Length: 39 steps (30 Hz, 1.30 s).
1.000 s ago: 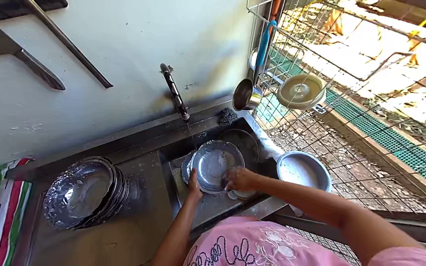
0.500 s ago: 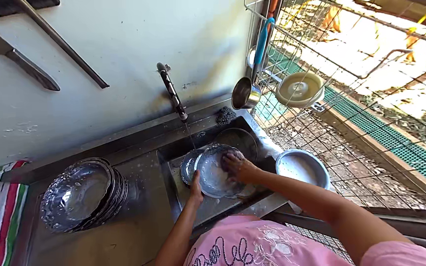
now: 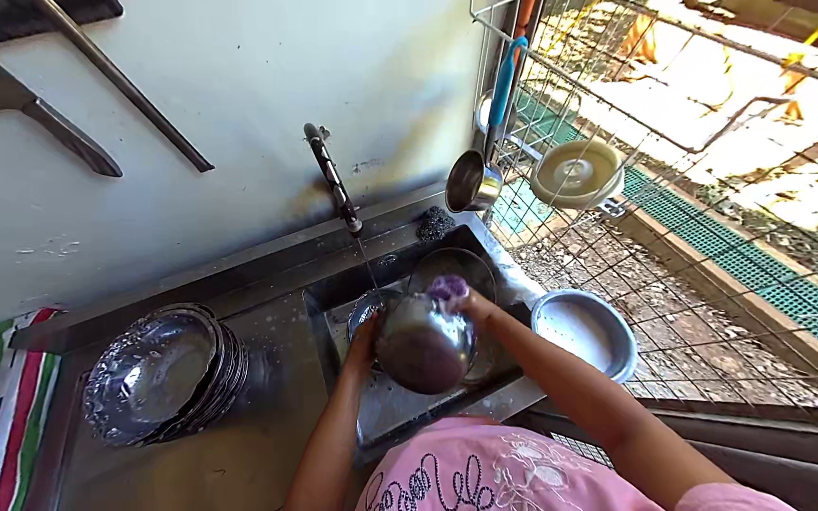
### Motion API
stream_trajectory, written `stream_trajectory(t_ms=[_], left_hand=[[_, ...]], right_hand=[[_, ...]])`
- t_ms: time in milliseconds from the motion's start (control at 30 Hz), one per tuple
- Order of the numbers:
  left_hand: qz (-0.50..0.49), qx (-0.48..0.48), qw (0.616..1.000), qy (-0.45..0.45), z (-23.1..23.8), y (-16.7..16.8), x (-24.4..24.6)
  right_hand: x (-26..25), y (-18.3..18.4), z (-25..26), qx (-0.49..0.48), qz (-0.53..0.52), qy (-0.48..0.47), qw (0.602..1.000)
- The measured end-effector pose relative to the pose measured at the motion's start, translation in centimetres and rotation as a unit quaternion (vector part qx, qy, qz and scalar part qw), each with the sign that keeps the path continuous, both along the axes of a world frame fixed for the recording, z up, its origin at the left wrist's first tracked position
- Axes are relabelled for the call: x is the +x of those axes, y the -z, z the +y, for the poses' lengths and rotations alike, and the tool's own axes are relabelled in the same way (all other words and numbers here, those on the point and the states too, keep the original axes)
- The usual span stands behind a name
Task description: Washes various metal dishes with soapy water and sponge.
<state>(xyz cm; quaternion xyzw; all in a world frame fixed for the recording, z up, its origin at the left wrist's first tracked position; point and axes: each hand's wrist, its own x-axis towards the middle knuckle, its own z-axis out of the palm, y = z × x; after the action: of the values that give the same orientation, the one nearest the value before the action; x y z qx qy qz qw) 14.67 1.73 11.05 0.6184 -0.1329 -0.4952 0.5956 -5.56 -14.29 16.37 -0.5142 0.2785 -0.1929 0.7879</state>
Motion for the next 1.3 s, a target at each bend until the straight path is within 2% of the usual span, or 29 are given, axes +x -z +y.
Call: stream_trajectory(t_ms=[67, 100, 133, 200, 233, 300, 367, 400, 433, 500, 533, 567, 600, 633, 733, 767, 800, 833, 900, 933, 967, 1033, 1100, 1133, 1200, 1233, 1267, 1300], left_hand=[[-0.018, -0.014, 1.000, 0.001, 0.5, -0.7, 0.0], [-0.030, -0.024, 0.999, 0.007, 0.8, -1.0, -0.1], [-0.054, -0.027, 0.998, 0.008, 0.9, -1.4, -0.5], [-0.118, -0.021, 0.993, 0.004, 0.4, -2.5, -1.6], [-0.140, -0.018, 0.990, -0.002, 0.1, -3.0, -2.4], [-0.142, -0.032, 0.989, -0.030, -0.8, -3.9, -4.0], [-0.141, -0.046, 0.988, -0.043, -0.8, -4.7, -5.1], [-0.178, -0.031, 0.983, -0.030, -0.6, -5.0, -5.1], [-0.236, -0.006, 0.972, 0.000, -0.3, -5.6, -5.0], [-0.317, 0.025, 0.947, 0.051, 0.4, -6.6, -4.9], [-0.320, 0.024, 0.945, 0.063, 0.8, -7.1, -5.2], [-0.318, 0.019, 0.945, 0.069, 1.1, -7.4, -5.5], [-0.321, 0.021, 0.944, 0.078, 1.1, -7.7, -5.4], [-0.326, 0.022, 0.941, 0.086, 1.0, -7.7, -5.1], [-0.332, 0.001, 0.936, 0.113, 2.1, -6.9, -4.4], [-0.321, -0.001, 0.939, 0.120, 2.5, -7.3, -4.1], [-0.302, 0.006, 0.946, 0.116, 2.7, -7.8, -3.9], [-0.273, 0.012, 0.957, 0.098, 2.8, -8.5, -3.7], [-0.208, 0.030, 0.978, 0.014, 2.8, -10.0, -3.4], [-0.178, 0.039, 0.982, -0.049, 2.6, -10.5, -3.3], [-0.147, 0.047, 0.981, -0.117, 2.3, -10.7, -3.0], [-0.069, 0.071, 0.965, -0.241, 1.5, -10.4, -2.1], [-0.006, 0.065, 0.946, -0.317, 0.7, -8.9, -1.5], [0.017, 0.057, 0.941, -0.332, 0.6, -8.2, -1.6], [0.039, 0.048, 0.946, -0.318, 0.5, -7.2, -2.6], [0.035, 0.035, 0.954, -0.294, 0.4, -6.7, -3.3], [0.034, 0.006, 0.964, -0.262, 0.6, -6.5, -3.8], [0.019, -0.008, 0.971, -0.238, 0.6, -6.5, -4.2]], right_hand=[[0.4, -0.5, -2.4, 0.008, 0.037, 0.131, 0.991], [0.4, -0.4, -3.4, -0.011, 0.049, 0.160, 0.986], [0.4, -0.1, -3.6, -0.055, 0.049, 0.162, 0.984], [0.9, 0.5, -1.9, -0.231, 0.036, 0.086, 0.968], [1.5, 0.7, 0.2, -0.331, 0.038, 0.030, 0.942], [2.8, 0.6, 5.7, -0.504, 0.063, -0.043, 0.860], [4.0, 0.9, 8.5, -0.617, 0.065, -0.019, 0.784], [4.4, 1.0, 7.8, -0.615, 0.060, 0.003, 0.786], [4.7, 1.0, 6.2, -0.573, 0.068, 0.013, 0.817], [5.3, 0.4, 2.0, -0.379, 0.130, 0.021, 0.916], [5.5, 0.4, 0.3, -0.292, 0.169, 0.027, 0.941], [5.5, 0.7, -0.4, -0.262, 0.188, 0.035, 0.946], [5.6, 0.8, 0.3, -0.292, 0.181, 0.044, 0.938], [5.5, 0.5, 2.1, -0.361, 0.153, 0.043, 0.919], [5.1, -0.4, 7.9, -0.588, 0.044, 0.019, 0.807], [5.2, -0.6, 7.8, -0.602, 0.020, 0.011, 0.798], [5.4, -0.8, 6.7, -0.574, 0.009, -0.008, 0.819], [5.6, -0.8, 4.9, -0.507, 0.003, -0.027, 0.861], [5.9, -0.1, 1.1, -0.294, 0.020, -0.030, 0.955], [5.9, 0.7, -0.1, -0.200, 0.041, -0.001, 0.979], [5.7, 1.6, -0.4, -0.146, 0.061, 0.034, 0.987], [5.1, 3.3, 1.8, -0.153, 0.078, 0.126, 0.977], [4.6, 4.3, 6.4, -0.282, 0.066, 0.177, 0.941], [4.7, 4.8, 8.6, -0.388, 0.053, 0.172, 0.904], [5.5, 4.3, 11.4, -0.589, 0.025, 0.119, 0.799], [6.2, 3.2, 11.8, -0.647, 0.016, 0.077, 0.758], [6.8, 1.6, 11.4, -0.660, 0.021, 0.022, 0.750], [7.4, 0.0, 10.2, -0.632, 0.035, -0.027, 0.773]])
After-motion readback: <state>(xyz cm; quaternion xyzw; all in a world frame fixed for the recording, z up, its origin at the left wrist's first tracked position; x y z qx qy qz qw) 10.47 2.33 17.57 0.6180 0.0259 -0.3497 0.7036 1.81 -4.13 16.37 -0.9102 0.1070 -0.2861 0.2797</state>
